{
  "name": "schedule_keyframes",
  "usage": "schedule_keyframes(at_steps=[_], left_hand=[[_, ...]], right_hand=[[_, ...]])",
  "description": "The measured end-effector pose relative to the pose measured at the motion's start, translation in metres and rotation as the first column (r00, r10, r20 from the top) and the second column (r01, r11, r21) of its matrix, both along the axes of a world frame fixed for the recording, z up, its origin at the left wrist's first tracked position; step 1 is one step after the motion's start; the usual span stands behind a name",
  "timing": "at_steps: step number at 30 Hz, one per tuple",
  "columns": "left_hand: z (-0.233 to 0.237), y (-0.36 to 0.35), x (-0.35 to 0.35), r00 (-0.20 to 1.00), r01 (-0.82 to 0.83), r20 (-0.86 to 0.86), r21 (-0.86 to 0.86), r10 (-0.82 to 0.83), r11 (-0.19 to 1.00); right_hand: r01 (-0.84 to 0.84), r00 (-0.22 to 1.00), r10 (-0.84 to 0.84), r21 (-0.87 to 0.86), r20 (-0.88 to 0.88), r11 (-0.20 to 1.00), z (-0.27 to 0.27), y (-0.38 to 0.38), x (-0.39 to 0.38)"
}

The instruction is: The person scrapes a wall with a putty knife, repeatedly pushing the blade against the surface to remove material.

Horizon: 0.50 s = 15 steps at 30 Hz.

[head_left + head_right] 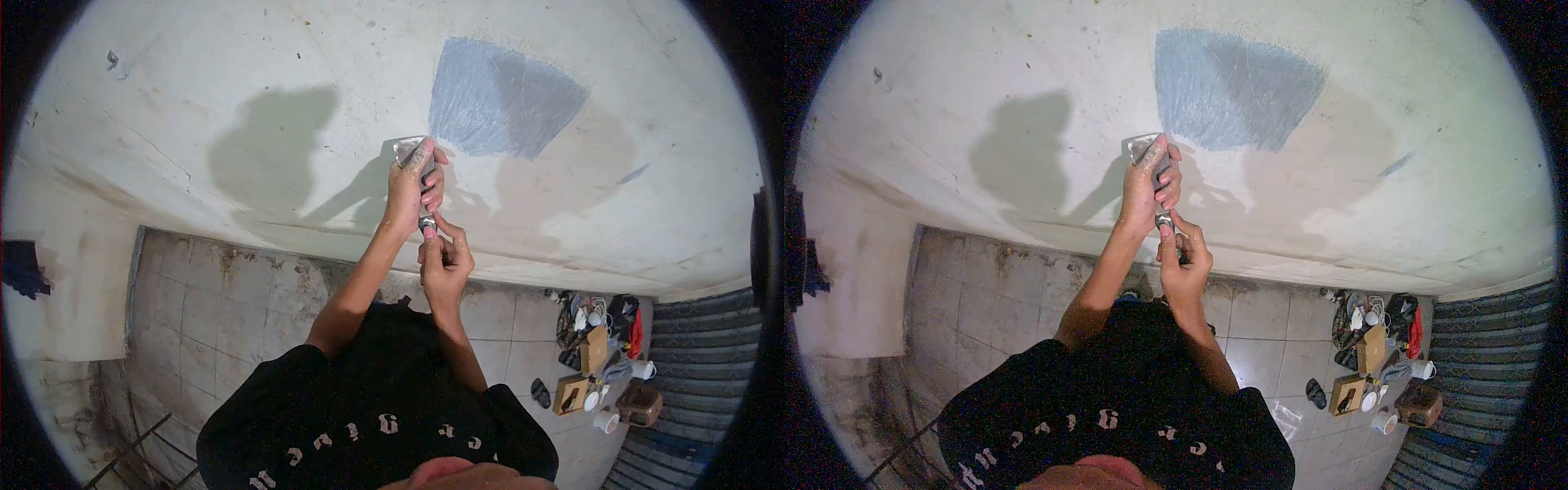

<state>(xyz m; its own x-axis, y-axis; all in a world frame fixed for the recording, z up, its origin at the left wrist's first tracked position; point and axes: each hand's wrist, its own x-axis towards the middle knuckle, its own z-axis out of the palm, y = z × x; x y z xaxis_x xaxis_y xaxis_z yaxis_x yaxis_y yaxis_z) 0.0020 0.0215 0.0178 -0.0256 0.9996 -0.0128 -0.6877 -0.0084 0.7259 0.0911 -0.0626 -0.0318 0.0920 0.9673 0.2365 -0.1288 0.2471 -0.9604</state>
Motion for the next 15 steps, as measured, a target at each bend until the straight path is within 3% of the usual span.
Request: schedule_keyframes(at_steps=[15], left_hand=[[0.024,-0.007,0.003,0.992,-0.086,-0.098,-0.092,0.077,0.992]], right_hand=[[-0.013,1.000,0.012,0.031,0.015,0.999,0.009,-0.003,0.004]])
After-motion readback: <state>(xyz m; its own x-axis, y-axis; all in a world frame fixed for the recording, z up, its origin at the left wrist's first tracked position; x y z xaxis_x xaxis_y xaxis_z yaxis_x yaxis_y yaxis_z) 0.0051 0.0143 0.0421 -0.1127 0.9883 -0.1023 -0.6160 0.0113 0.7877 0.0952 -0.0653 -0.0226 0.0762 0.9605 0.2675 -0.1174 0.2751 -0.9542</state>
